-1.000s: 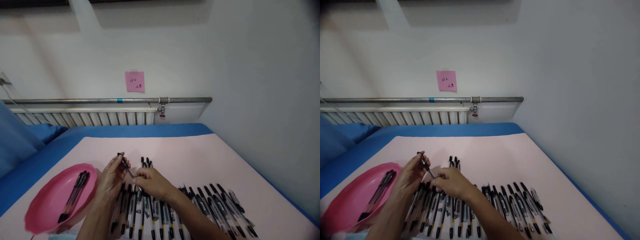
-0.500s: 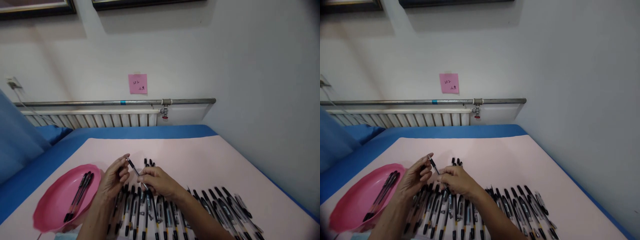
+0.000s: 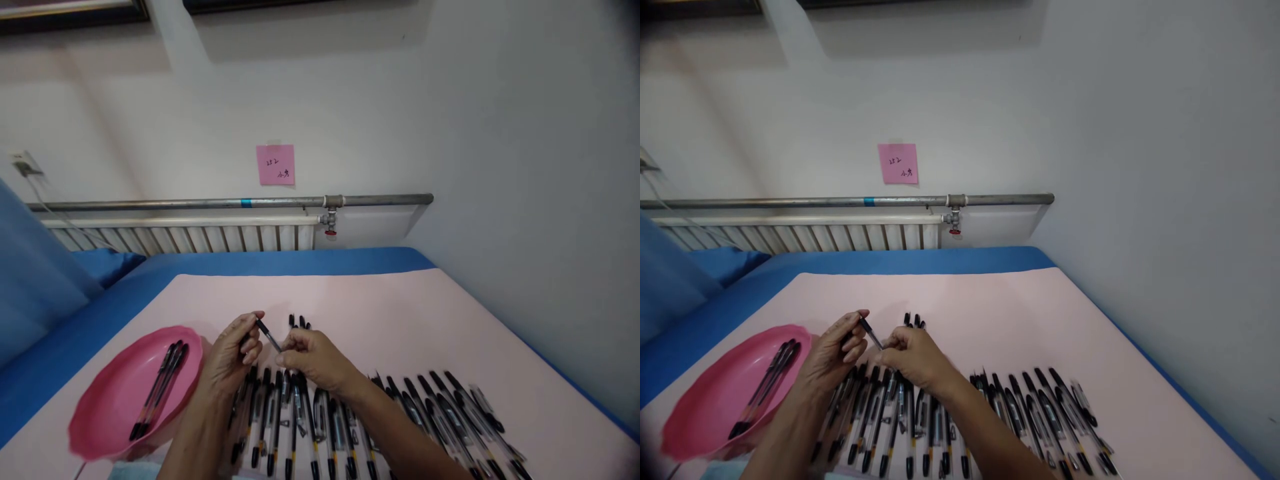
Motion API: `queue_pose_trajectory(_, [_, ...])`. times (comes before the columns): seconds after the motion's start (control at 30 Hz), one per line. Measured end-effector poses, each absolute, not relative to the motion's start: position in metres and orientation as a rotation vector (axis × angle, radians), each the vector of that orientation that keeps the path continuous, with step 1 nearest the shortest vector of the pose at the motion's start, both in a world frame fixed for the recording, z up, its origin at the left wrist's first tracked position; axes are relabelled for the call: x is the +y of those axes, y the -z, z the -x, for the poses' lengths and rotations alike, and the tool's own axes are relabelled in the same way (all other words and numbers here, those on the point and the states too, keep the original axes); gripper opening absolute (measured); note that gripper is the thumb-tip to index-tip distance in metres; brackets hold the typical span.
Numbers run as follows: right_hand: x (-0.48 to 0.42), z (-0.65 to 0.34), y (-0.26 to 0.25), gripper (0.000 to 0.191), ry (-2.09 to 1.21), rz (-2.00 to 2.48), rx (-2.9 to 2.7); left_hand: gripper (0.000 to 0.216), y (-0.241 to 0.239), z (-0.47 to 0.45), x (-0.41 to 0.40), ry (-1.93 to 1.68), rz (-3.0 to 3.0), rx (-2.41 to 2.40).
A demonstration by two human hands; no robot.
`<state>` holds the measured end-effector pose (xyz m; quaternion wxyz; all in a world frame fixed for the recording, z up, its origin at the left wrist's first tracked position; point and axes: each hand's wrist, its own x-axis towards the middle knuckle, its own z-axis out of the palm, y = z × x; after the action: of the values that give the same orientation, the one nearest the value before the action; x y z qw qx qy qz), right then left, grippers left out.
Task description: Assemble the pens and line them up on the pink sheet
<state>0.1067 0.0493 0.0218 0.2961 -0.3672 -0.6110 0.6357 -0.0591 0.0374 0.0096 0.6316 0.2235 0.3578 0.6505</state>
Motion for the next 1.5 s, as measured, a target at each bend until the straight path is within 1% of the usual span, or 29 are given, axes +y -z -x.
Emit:
queue_pose_trajectory(0.07, [0.049,-0.106,-0.021,0.011,-1.799,0.929,-1.578,0.023,-0.01,0.059,0.037,-1.49,-0.499,0.813])
queue_pose_trajectory(0.13, [0.048,-0.106,-0.021,0.021,-2.016,0.837,-1.499,0.023,-0.01,0.06,0.037,-1.494,-0.493,0.807])
queue_pose_trajectory(0.2, [0.047,-0.105,-0.022,0.028,-2.13,0.762,-1.435,0.023,-0.01,0.06,0.037,-1.497,-0.493,0.8])
queue_pose_trajectory(0.27, [0.046,-0.103,-0.023,0.022,-2.054,0.793,-1.428,0.022,-0.01,0.06,0.037,-1.509,-0.499,0.796])
queue_pose_trajectory(0.33, [0.046,-0.102,-0.023,0.012,-1.865,0.892,-1.445,0.021,-0.009,0.06,0.038,-1.518,-0.503,0.798])
queue_pose_trajectory(0.4, [0.045,-0.101,-0.023,0.01,-1.759,0.961,-1.428,0.021,-0.009,0.06,0.038,-1.524,-0.497,0.797])
queue_pose_trajectory(0.43, [0.045,-0.101,-0.023,0.012,-1.799,0.959,-1.408,0.021,-0.009,0.06,0.038,-1.524,-0.492,0.79])
queue_pose_trajectory(0.53, [0.044,-0.101,-0.023,0.027,-2.125,0.884,-1.32,0.021,-0.009,0.061,0.038,-1.518,-0.481,0.775])
queue_pose_trajectory(0.6, [0.044,-0.101,-0.023,0.031,-2.204,0.85,-1.284,0.021,-0.009,0.061,0.038,-1.522,-0.48,0.775])
queue_pose_trajectory(0.67, [0.044,-0.101,-0.023,0.024,-2.106,0.868,-1.288,0.021,-0.008,0.061,0.039,-1.532,-0.478,0.777])
queue_pose_trajectory(0.73, [0.044,-0.099,-0.023,0.016,-1.928,0.931,-1.321,0.021,-0.008,0.061,0.039,-1.543,-0.479,0.775])
queue_pose_trajectory(0.8, [0.043,-0.098,-0.024,0.016,-1.838,0.981,-1.318,0.022,-0.007,0.061,0.04,-1.551,-0.481,0.771])
queue_pose_trajectory(0.83, [0.043,-0.098,-0.023,0.019,-1.89,0.979,-1.302,0.022,-0.007,0.06,0.04,-1.551,-0.48,0.77])
queue_pose_trajectory(0.93, [0.042,-0.098,-0.021,0.033,-2.233,0.893,-1.213,0.021,-0.008,0.06,0.04,-1.55,-0.475,0.771])
queue_pose_trajectory(0.97, [0.042,-0.098,-0.02,0.035,-2.283,0.877,-1.198,0.021,-0.008,0.06,0.04,-1.55,-0.475,0.771])
queue_pose_trajectory(1.03, [0.042,-0.097,-0.017,0.029,-2.181,0.905,-1.231,0.021,-0.009,0.06,0.04,-1.556,-0.479,0.769])
queue_pose_trajectory(1.1, [0.041,-0.096,-0.016,0.017,-1.914,0.972,-1.323,0.021,-0.008,0.06,0.04,-1.563,-0.484,0.768])
queue_pose_trajectory(1.17, [0.041,-0.095,-0.017,0.014,-1.723,1.019,-1.377,0.021,-0.008,0.06,0.04,-1.57,-0.486,0.767])
queue_pose_trajectory(1.2, [0.041,-0.096,-0.018,0.015,-1.74,1.026,-1.36,0.021,-0.008,0.06,0.04,-1.572,-0.488,0.766])
queue_pose_trajectory(1.23, [0.041,-0.096,-0.02,0.018,-1.844,1.018,-1.311,0.021,-0.008,0.06,0.039,-1.568,-0.491,0.764])
queue_pose_trajectory(1.3, [0.042,-0.099,-0.024,0.029,-2.159,0.987,-1.152,0.021,-0.009,0.059,0.039,-1.558,-0.501,0.76])
queue_pose_trajectory(1.37, [0.044,-0.1,-0.026,0.03,-2.317,0.969,-1.055,0.021,-0.01,0.059,0.039,-1.55,-0.507,0.76])
queue_pose_trajectory(1.43, [0.045,-0.1,-0.024,0.02,-2.219,0.974,-1.095,0.021,-0.01,0.059,0.039,-1.558,-0.501,0.763])
queue_pose_trajectory(1.5, [0.044,-0.098,-0.021,0.013,-1.939,0.988,-1.217,0.021,-0.009,0.059,0.04,-1.575,-0.485,0.765])
